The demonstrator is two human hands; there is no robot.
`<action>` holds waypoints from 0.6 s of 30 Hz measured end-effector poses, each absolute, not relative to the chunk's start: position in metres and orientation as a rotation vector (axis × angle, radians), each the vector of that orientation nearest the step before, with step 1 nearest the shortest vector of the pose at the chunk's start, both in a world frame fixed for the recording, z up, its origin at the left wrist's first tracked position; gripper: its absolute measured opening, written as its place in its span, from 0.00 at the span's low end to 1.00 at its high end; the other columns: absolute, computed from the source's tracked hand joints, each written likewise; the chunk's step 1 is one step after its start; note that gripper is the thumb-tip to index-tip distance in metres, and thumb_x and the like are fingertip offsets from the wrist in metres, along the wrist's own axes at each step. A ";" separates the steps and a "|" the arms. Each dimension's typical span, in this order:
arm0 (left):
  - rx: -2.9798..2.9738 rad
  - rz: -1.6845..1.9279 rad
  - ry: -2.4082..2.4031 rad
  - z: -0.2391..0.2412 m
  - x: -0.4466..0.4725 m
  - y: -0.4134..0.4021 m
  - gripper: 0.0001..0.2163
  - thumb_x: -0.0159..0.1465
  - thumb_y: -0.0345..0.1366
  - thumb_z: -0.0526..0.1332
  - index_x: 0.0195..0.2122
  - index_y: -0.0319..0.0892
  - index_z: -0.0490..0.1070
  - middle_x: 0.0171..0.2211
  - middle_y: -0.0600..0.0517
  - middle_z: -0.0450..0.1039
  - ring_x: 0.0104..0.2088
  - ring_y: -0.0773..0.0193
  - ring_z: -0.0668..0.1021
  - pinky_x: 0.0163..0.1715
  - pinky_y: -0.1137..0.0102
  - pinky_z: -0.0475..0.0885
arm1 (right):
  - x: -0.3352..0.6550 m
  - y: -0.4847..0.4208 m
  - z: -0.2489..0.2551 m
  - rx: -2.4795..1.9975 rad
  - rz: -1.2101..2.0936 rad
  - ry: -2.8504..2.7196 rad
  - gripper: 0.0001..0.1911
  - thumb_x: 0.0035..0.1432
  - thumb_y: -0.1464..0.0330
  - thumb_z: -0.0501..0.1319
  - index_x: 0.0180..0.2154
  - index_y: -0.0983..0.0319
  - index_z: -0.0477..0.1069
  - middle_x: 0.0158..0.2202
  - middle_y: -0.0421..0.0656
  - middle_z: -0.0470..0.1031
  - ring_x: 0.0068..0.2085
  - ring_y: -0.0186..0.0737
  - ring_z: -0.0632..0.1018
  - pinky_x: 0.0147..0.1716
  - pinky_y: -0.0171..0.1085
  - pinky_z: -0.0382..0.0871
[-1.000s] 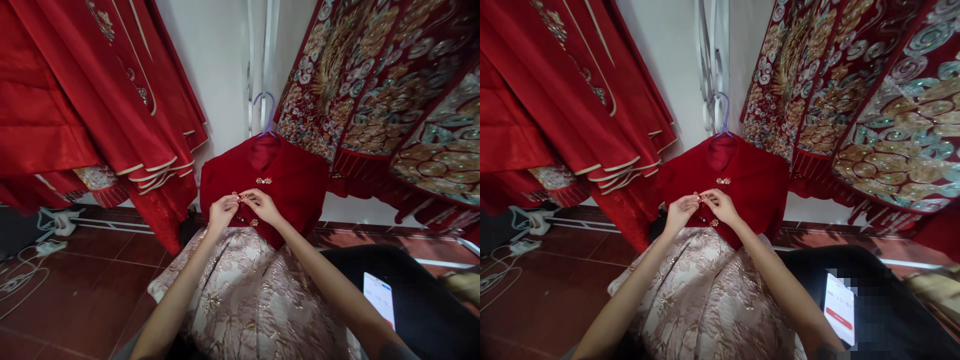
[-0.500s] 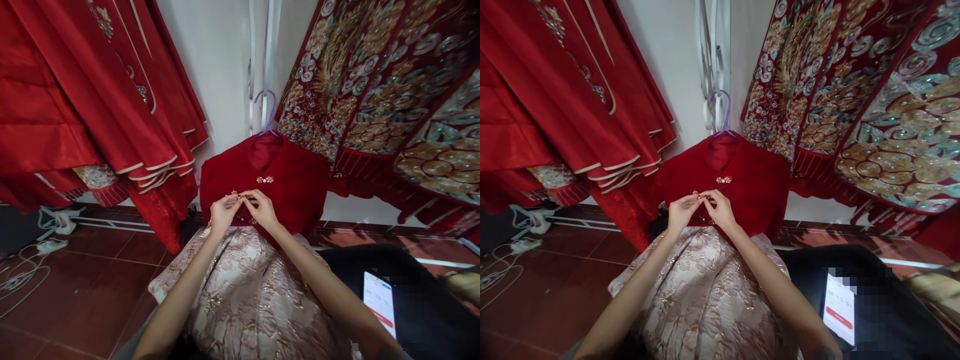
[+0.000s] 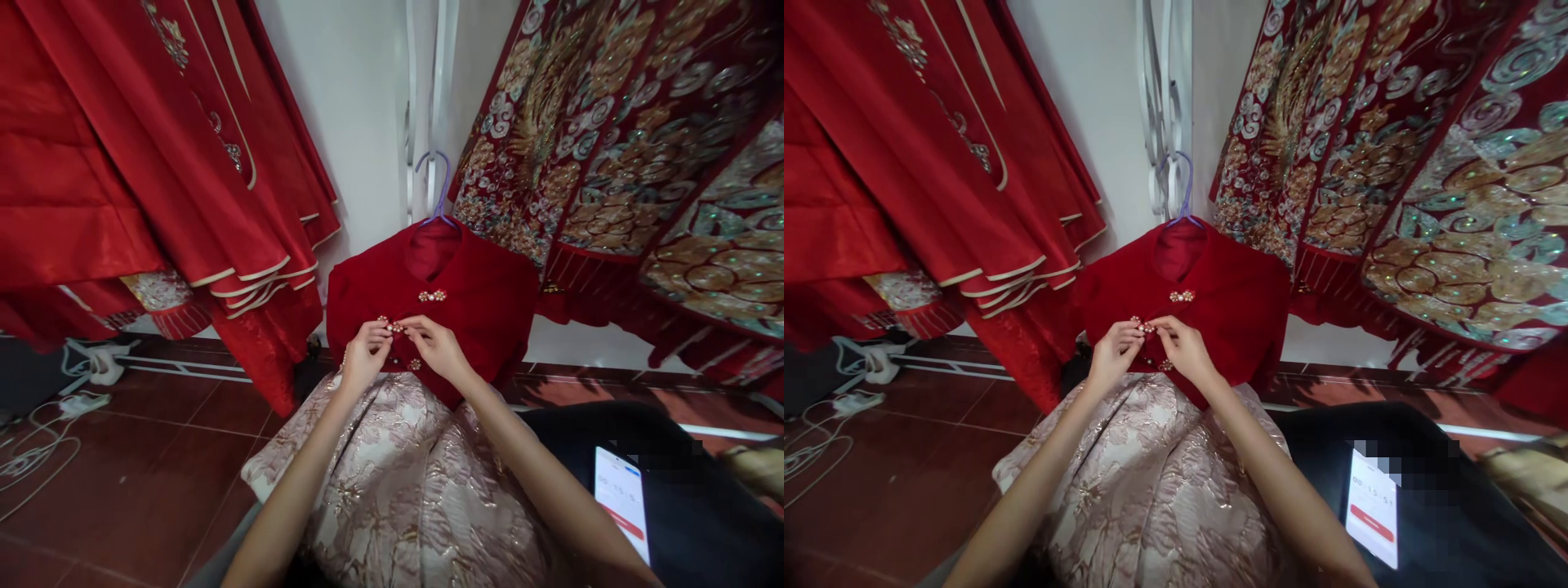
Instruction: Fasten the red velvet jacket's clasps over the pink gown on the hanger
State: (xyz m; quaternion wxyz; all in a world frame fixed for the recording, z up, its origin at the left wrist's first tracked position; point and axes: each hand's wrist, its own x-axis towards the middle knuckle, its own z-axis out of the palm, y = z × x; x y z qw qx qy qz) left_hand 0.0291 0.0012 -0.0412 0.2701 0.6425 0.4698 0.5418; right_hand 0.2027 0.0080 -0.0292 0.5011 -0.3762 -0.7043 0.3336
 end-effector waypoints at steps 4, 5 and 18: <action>1.758 1.454 1.404 -0.061 0.036 -0.024 0.04 0.59 0.32 0.61 0.35 0.40 0.70 0.32 0.51 0.75 0.34 0.65 0.78 0.40 0.68 0.74 | 0.237 -0.009 -0.036 -1.077 0.963 -1.773 0.09 0.59 0.66 0.57 0.40 0.61 0.73 0.36 0.43 0.79 0.34 0.37 0.81 0.35 0.36 0.77; 1.791 1.428 1.456 -0.067 0.039 -0.030 0.02 0.59 0.32 0.60 0.33 0.40 0.71 0.32 0.50 0.75 0.36 0.64 0.78 0.42 0.66 0.73 | 0.243 -0.013 -0.038 -1.127 0.987 -1.810 0.09 0.58 0.66 0.58 0.39 0.61 0.74 0.34 0.43 0.79 0.31 0.37 0.80 0.33 0.36 0.77; 2.136 1.289 1.551 -0.082 0.041 -0.020 0.23 0.59 0.26 0.53 0.56 0.43 0.62 0.51 0.43 0.63 0.52 0.56 0.70 0.53 0.60 0.67 | 0.209 -0.023 -0.068 -1.339 0.516 -1.973 0.15 0.48 0.65 0.66 0.38 0.60 0.67 0.36 0.44 0.72 0.38 0.40 0.75 0.37 0.37 0.69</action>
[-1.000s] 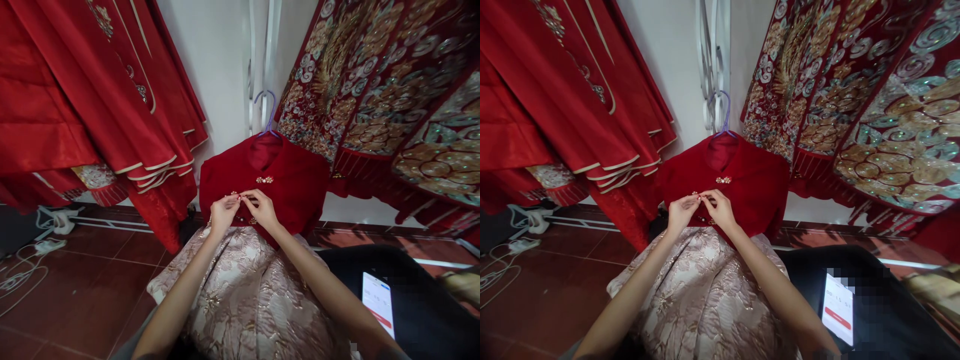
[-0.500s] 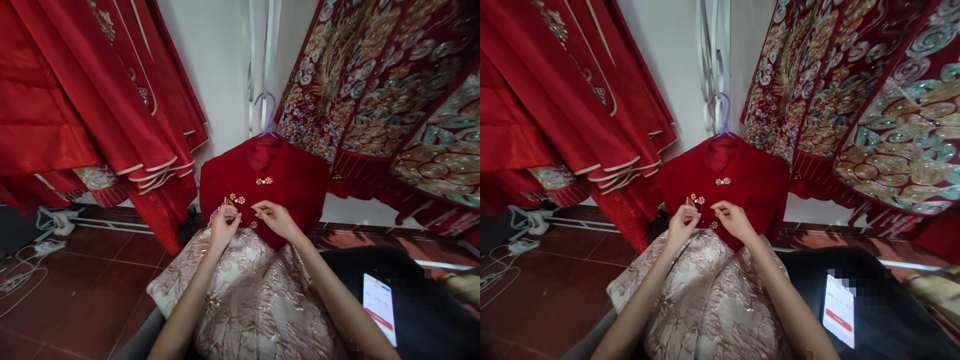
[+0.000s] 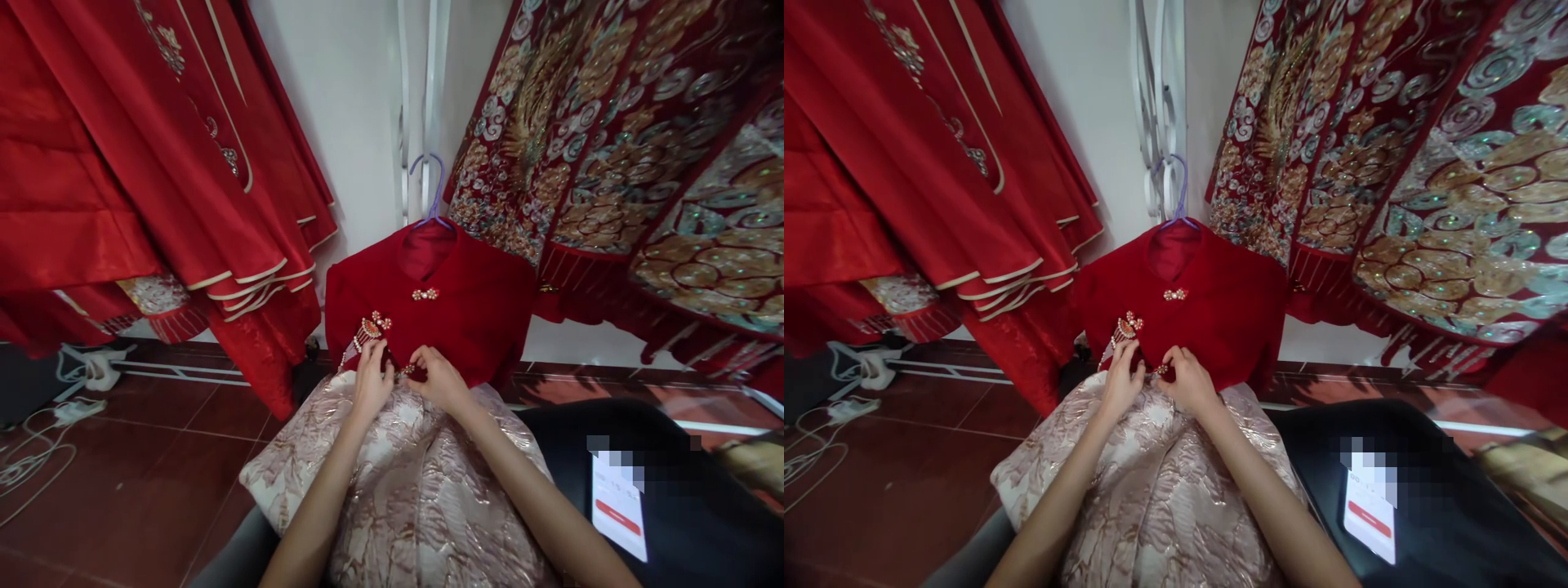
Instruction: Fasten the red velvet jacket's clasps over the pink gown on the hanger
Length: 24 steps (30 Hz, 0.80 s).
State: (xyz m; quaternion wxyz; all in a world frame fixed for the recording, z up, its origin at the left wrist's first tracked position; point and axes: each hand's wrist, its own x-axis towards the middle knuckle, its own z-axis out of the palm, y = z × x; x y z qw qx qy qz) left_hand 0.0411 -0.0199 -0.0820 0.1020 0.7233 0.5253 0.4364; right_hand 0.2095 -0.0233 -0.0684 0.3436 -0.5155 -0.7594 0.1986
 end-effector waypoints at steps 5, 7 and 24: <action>1.981 1.230 1.716 -0.086 0.052 -0.016 0.24 0.60 0.33 0.57 0.59 0.44 0.57 0.49 0.42 0.63 0.48 0.52 0.73 0.45 0.59 0.72 | 0.202 -0.027 -0.070 -1.273 0.560 -1.880 0.08 0.49 0.70 0.60 0.32 0.58 0.61 0.26 0.36 0.68 0.28 0.34 0.72 0.29 0.32 0.65; 1.975 1.204 1.797 -0.087 0.057 -0.016 0.26 0.60 0.34 0.58 0.60 0.44 0.56 0.49 0.41 0.63 0.47 0.51 0.74 0.44 0.58 0.72 | 0.206 -0.025 -0.067 -1.224 0.605 -1.829 0.08 0.49 0.70 0.60 0.30 0.58 0.60 0.23 0.33 0.66 0.25 0.33 0.70 0.26 0.31 0.64; 1.740 1.703 1.687 -0.097 0.057 -0.030 0.11 0.61 0.32 0.58 0.46 0.42 0.64 0.44 0.47 0.63 0.34 0.67 0.71 0.33 0.72 0.70 | 0.225 -0.015 -0.052 -1.157 0.864 -1.746 0.10 0.49 0.62 0.67 0.31 0.61 0.72 0.29 0.41 0.77 0.29 0.35 0.77 0.31 0.33 0.72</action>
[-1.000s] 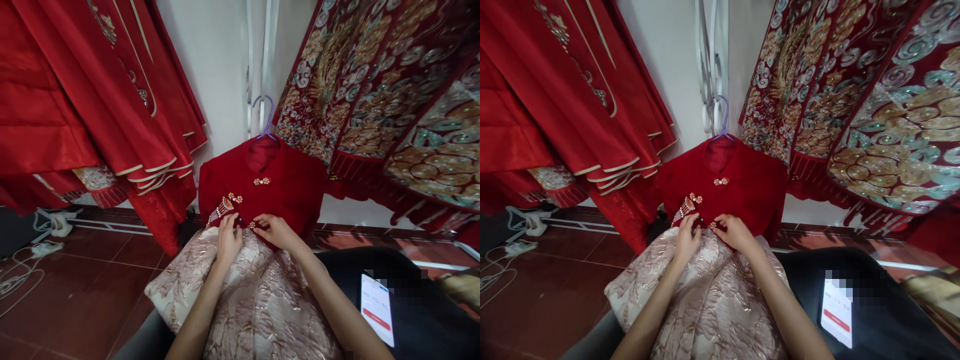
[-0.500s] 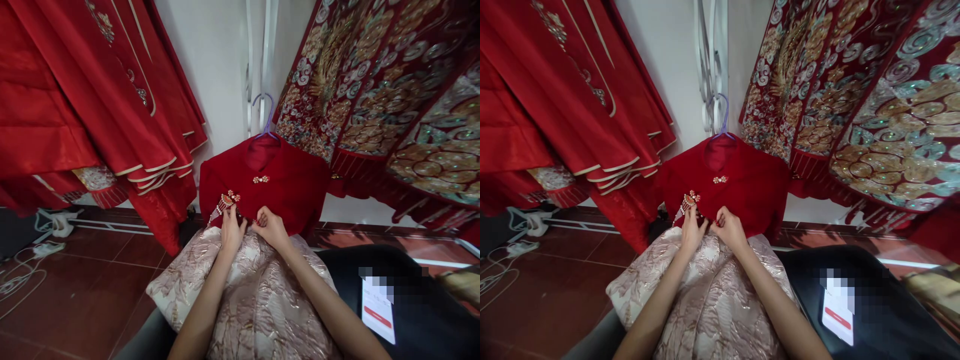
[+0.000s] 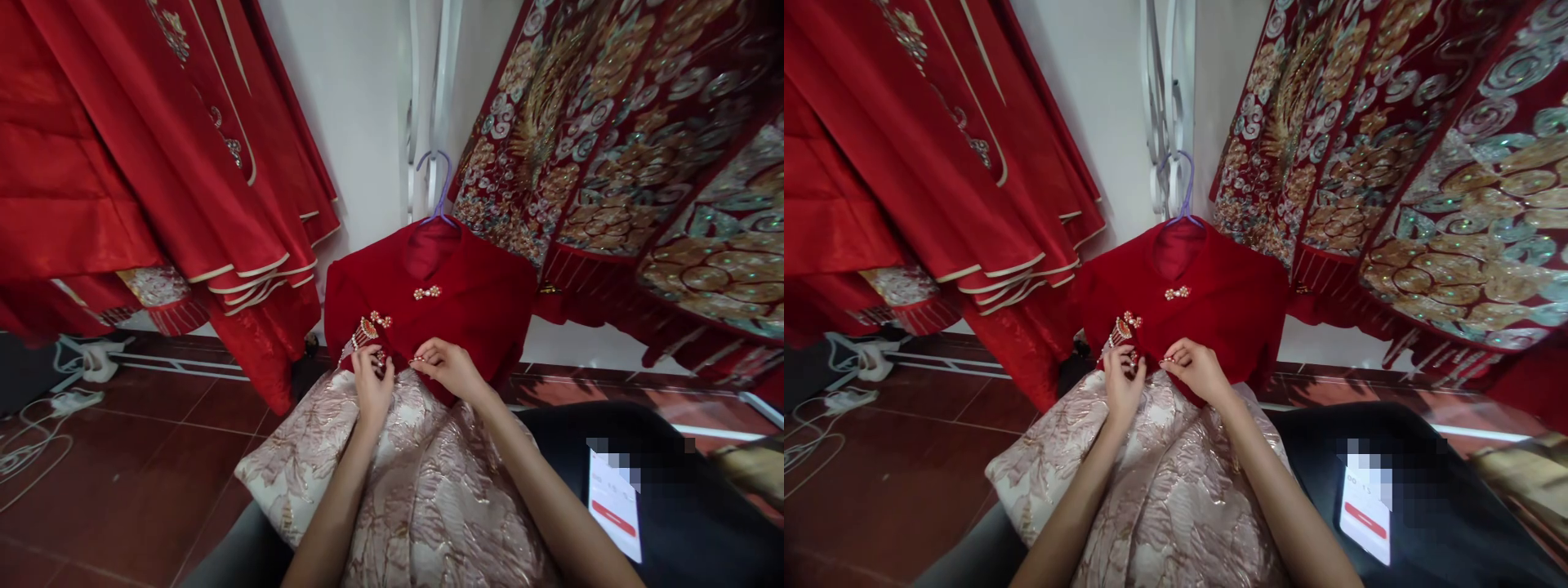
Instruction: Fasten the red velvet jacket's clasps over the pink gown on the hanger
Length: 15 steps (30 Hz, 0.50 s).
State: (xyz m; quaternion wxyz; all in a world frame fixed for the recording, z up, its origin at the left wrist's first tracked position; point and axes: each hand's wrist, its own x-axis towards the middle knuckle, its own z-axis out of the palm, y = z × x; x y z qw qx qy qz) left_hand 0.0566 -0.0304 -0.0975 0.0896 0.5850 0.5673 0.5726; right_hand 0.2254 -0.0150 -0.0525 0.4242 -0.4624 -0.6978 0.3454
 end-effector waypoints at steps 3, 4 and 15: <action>1.614 1.730 1.733 -0.101 0.057 -0.034 0.15 0.58 0.33 0.62 0.46 0.40 0.63 0.43 0.47 0.64 0.34 0.66 0.71 0.32 0.71 0.70 | 0.219 -0.021 -0.051 -1.061 0.945 -1.795 0.09 0.52 0.63 0.64 0.33 0.61 0.73 0.31 0.41 0.78 0.33 0.35 0.79 0.34 0.34 0.74; 1.584 1.723 1.726 -0.102 0.057 -0.034 0.15 0.57 0.33 0.62 0.45 0.40 0.62 0.40 0.48 0.65 0.34 0.66 0.71 0.32 0.71 0.70 | 0.216 -0.022 -0.052 -1.051 0.956 -1.792 0.08 0.53 0.63 0.64 0.33 0.61 0.74 0.32 0.41 0.78 0.34 0.35 0.79 0.34 0.34 0.74; 1.444 1.650 1.439 -0.109 0.055 -0.037 0.10 0.55 0.30 0.62 0.37 0.41 0.64 0.34 0.52 0.70 0.32 0.69 0.76 0.35 0.73 0.73 | 0.203 -0.022 -0.070 -1.003 0.869 -1.758 0.10 0.58 0.65 0.60 0.40 0.59 0.77 0.38 0.42 0.79 0.36 0.35 0.80 0.36 0.34 0.76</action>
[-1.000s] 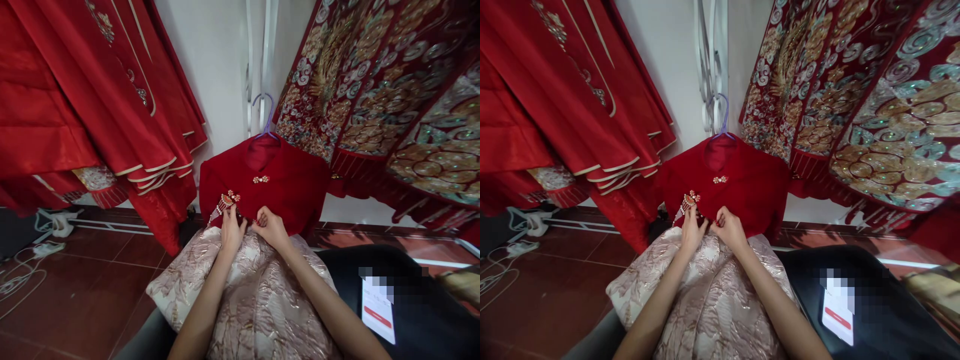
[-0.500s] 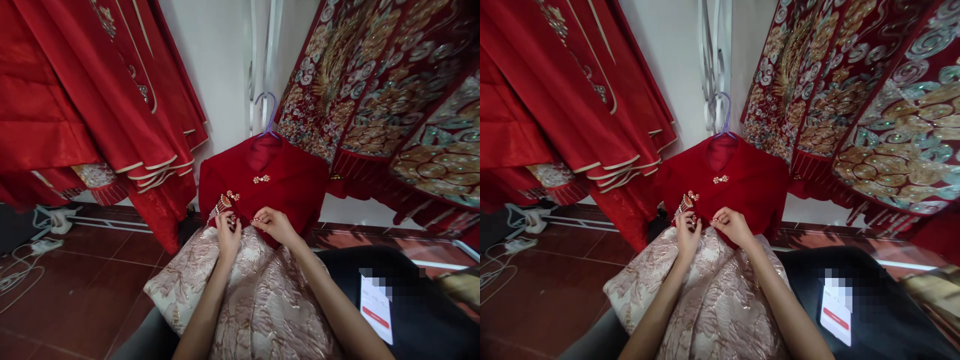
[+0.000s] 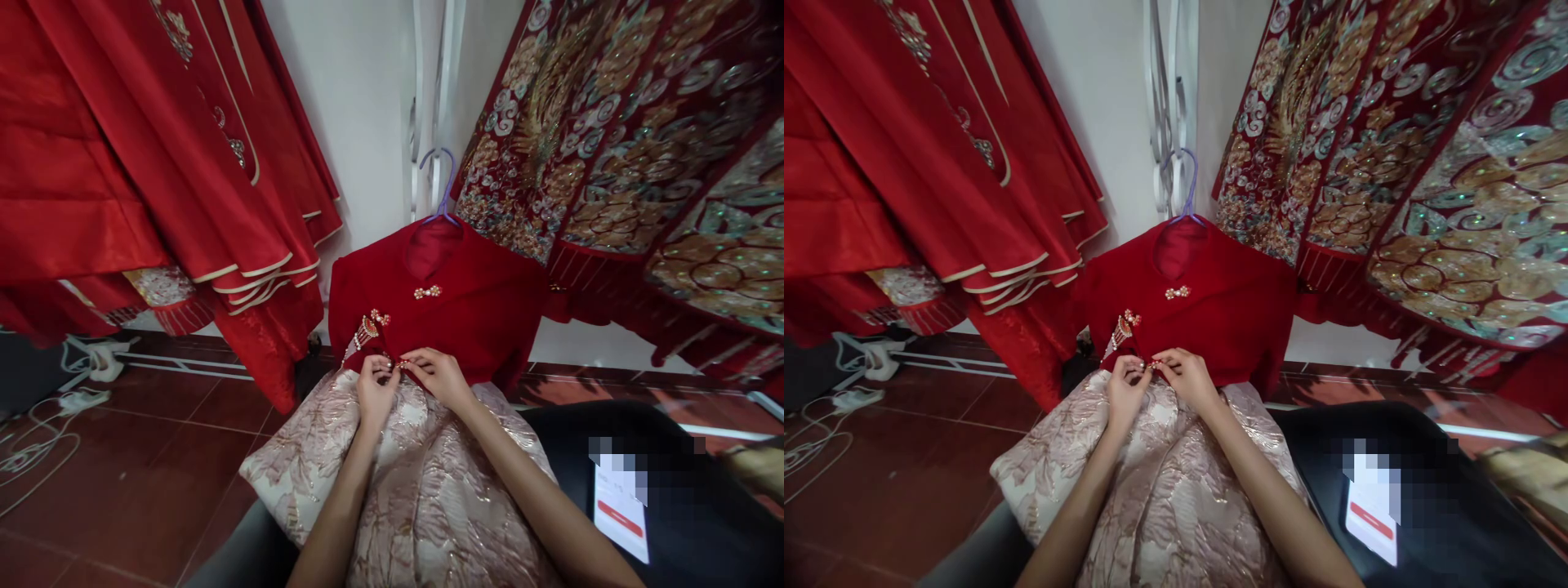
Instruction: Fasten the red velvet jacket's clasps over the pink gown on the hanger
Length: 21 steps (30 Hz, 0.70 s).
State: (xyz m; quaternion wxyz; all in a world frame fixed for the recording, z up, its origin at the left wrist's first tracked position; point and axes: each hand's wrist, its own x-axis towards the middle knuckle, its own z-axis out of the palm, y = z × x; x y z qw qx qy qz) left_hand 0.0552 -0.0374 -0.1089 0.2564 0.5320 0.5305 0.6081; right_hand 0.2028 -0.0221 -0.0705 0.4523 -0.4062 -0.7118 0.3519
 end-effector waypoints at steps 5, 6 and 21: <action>1.443 1.659 1.359 -0.109 0.057 -0.041 0.09 0.56 0.30 0.62 0.39 0.40 0.68 0.37 0.49 0.74 0.37 0.66 0.78 0.42 0.69 0.74 | 0.202 -0.022 -0.072 -1.006 0.861 -1.756 0.10 0.59 0.65 0.58 0.40 0.59 0.76 0.39 0.43 0.78 0.37 0.36 0.80 0.37 0.35 0.77; 1.450 1.657 1.360 -0.109 0.057 -0.042 0.09 0.56 0.30 0.62 0.39 0.39 0.69 0.38 0.49 0.74 0.38 0.66 0.78 0.42 0.68 0.74 | 0.201 -0.022 -0.072 -1.012 0.851 -1.749 0.10 0.59 0.65 0.58 0.40 0.59 0.76 0.39 0.43 0.78 0.37 0.36 0.80 0.38 0.35 0.77; 1.386 1.625 1.356 -0.113 0.054 -0.036 0.09 0.57 0.34 0.63 0.39 0.38 0.73 0.37 0.46 0.77 0.36 0.64 0.79 0.41 0.67 0.75 | 0.183 -0.023 -0.090 -1.062 0.649 -1.638 0.11 0.61 0.64 0.57 0.41 0.60 0.75 0.37 0.45 0.75 0.36 0.38 0.78 0.38 0.37 0.77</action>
